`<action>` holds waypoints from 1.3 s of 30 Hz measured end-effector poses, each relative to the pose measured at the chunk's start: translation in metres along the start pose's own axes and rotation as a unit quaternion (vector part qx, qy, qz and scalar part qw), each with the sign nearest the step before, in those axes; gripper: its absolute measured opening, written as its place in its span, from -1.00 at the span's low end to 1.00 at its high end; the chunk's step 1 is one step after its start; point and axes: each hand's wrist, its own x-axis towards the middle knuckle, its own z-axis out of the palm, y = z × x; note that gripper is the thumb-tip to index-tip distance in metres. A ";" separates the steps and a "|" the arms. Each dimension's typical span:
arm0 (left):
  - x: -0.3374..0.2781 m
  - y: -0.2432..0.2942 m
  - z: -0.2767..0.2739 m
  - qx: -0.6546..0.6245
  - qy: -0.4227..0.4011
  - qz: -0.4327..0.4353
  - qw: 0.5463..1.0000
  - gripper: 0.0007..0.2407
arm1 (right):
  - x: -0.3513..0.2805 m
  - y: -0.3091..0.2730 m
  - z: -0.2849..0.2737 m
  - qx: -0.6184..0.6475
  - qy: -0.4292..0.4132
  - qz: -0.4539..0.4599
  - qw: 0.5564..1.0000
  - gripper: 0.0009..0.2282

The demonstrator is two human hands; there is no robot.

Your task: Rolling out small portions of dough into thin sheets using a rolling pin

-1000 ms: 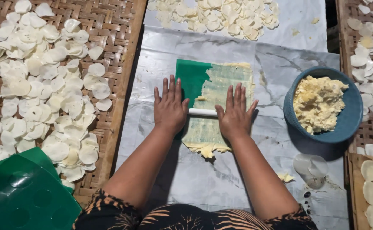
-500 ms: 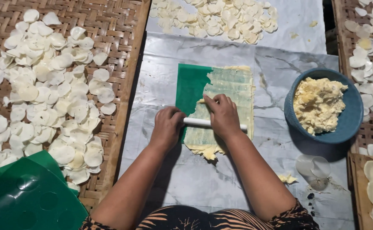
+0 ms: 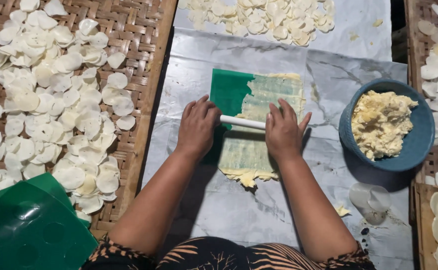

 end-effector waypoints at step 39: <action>0.047 -0.009 0.037 0.069 -0.177 -0.097 0.977 -0.49 | 0.053 -0.009 0.012 -0.079 -0.217 0.118 0.966 -0.40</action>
